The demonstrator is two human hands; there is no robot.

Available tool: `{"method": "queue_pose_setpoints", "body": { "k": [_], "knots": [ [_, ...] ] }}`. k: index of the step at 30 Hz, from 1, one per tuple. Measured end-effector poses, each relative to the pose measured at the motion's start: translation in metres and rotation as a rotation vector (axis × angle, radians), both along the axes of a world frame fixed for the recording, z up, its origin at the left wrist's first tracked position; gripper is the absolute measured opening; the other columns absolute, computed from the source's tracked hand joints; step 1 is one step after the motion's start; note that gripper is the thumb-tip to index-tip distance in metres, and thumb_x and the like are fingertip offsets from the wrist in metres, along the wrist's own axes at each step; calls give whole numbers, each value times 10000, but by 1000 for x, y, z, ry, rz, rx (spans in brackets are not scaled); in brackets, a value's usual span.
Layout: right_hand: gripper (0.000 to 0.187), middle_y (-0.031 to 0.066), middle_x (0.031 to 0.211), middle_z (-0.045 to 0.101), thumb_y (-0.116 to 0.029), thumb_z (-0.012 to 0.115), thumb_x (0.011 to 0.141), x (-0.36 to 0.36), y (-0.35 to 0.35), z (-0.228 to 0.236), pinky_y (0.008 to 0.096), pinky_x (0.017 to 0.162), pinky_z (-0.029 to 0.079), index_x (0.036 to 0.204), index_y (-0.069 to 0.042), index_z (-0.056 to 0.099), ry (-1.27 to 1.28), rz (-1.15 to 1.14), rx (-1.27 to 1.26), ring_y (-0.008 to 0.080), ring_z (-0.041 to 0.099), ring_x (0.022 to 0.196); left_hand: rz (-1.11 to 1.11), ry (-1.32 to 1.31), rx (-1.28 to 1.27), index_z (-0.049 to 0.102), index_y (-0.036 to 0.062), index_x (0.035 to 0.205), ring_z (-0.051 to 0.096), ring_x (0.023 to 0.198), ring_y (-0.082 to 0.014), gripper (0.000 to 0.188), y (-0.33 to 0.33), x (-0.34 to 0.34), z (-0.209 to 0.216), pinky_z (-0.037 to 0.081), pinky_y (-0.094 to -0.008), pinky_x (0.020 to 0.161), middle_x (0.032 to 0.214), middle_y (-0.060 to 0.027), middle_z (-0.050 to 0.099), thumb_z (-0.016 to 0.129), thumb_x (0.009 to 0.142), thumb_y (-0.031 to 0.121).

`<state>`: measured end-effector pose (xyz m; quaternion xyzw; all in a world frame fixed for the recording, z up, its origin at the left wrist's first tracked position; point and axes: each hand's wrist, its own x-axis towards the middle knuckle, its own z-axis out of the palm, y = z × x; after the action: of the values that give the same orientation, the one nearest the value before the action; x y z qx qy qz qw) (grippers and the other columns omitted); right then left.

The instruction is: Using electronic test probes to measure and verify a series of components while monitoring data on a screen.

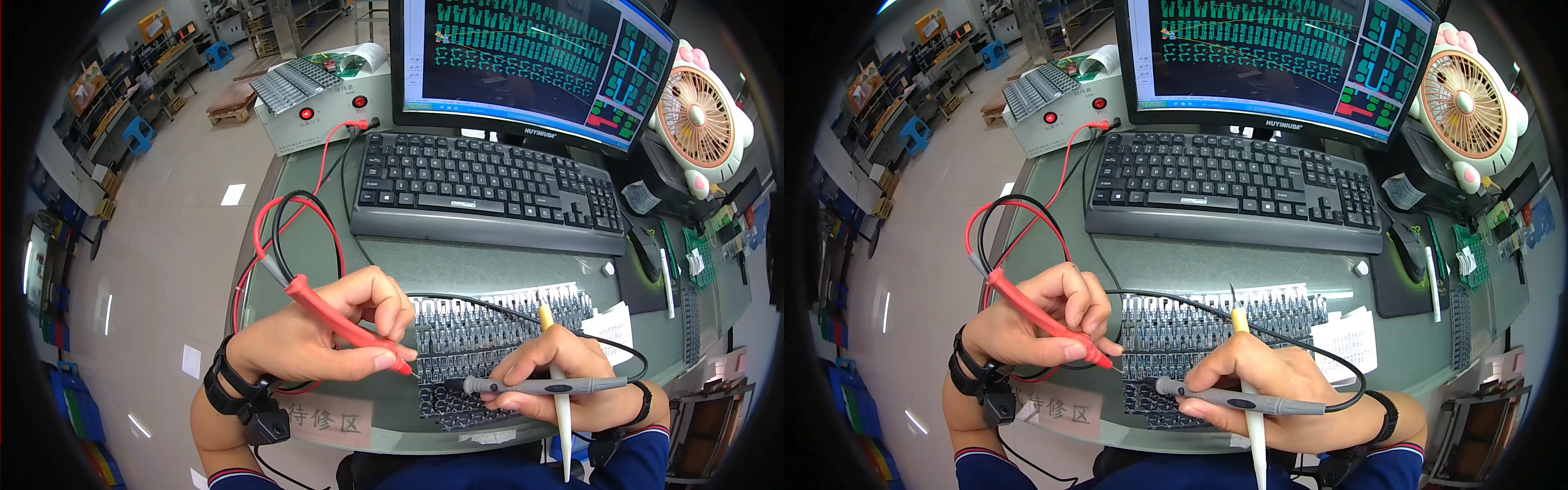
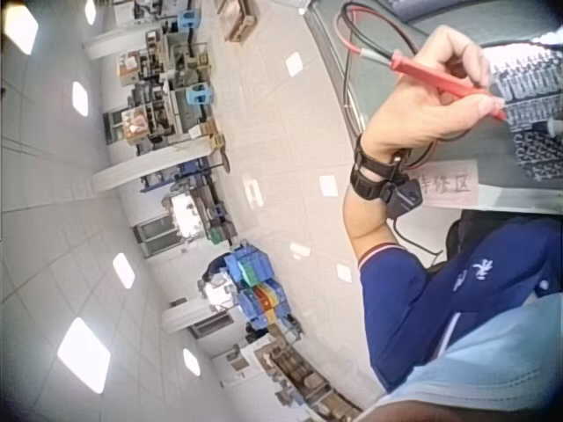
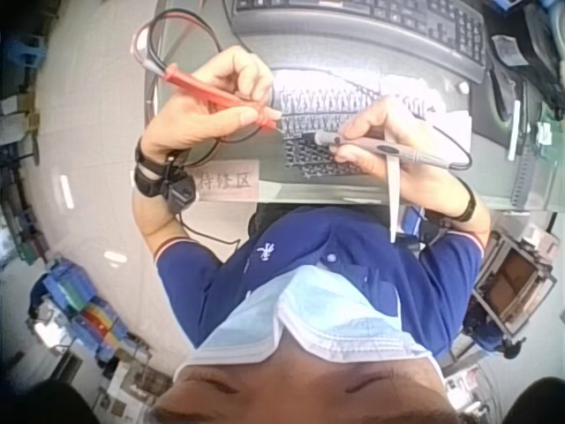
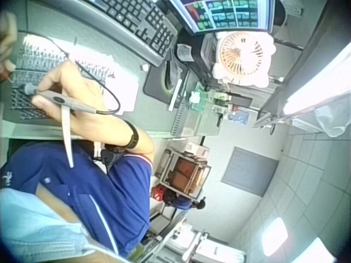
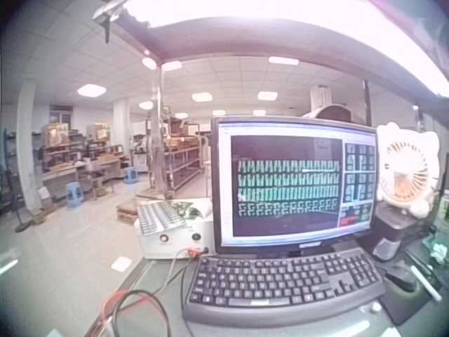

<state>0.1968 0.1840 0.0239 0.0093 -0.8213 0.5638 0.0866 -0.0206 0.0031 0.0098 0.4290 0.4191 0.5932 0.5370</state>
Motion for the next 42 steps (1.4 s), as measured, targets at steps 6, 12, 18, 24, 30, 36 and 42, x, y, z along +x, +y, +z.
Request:
{"method": "queue_pose_setpoints", "body": {
  "k": [6, 12, 18, 24, 30, 36, 42],
  "knots": [
    [257, 64, 816, 650, -125, 726, 828, 0, -1, -2, 248, 566, 506, 962, -23, 532, 72, -2, 26, 142, 656, 692, 9, -35, -31, 431, 63, 959, 486, 908, -102, 239, 0, -1, -1, 503, -355, 893, 969, -44, 458, 631, 834, 25],
    [217, 68, 832, 593, -162, 655, 891, -9, 6, 30, 275, 605, 463, 966, -36, 494, -97, 94, -92, 126, 599, 709, 14, 10, 37, 438, 21, 1131, 495, 778, -82, 369, -10, 4, 18, 451, -254, 704, 1080, -119, 525, 629, 815, 33],
    [252, 148, 915, 640, -192, 540, 945, -38, 0, 42, 352, 747, 502, 1095, -21, 432, -175, 222, -226, 235, 646, 835, -152, 13, -185, 327, -22, 1365, 516, 765, -102, 653, -10, 28, 27, 441, -242, 723, 1200, -178, 541, 649, 802, 60],
    [345, 104, 960, 640, -219, 545, 957, -10, 33, 57, 286, 753, 518, 1212, 5, 486, -133, 239, -161, 140, 643, 849, 247, -79, 49, 431, 9, 1182, 595, 622, -176, 451, -14, -1, 20, 507, -274, 538, 771, -96, 594, 642, 808, 146],
    [232, 103, 845, 676, -227, 504, 977, 17, 139, 19, 295, 711, 499, 980, -3, 565, 144, -448, 277, 153, 647, 809, 654, -237, 721, 392, -47, 1270, 387, 648, -90, 333, -84, -59, 71, 406, -243, 469, 866, -49, 418, 416, 976, 108],
    [140, 113, 828, 603, -209, 562, 910, 19, 184, -29, 418, 712, 444, 928, -70, 563, 27, -540, 761, 320, 542, 814, 802, -181, 796, 434, 16, 1018, 437, 767, -123, 103, -76, -83, 56, 440, -252, 634, 951, -50, 429, 428, 988, 114],
    [174, 128, 821, 657, -210, 554, 914, 24, 192, -30, 397, 685, 459, 938, -37, 565, -86, -460, 771, 296, 584, 786, 731, -195, 516, 466, 66, 1071, 525, 780, -99, 167, -20, -37, 44, 480, -243, 658, 974, -38, 497, 456, 991, 212]
  ]
}}
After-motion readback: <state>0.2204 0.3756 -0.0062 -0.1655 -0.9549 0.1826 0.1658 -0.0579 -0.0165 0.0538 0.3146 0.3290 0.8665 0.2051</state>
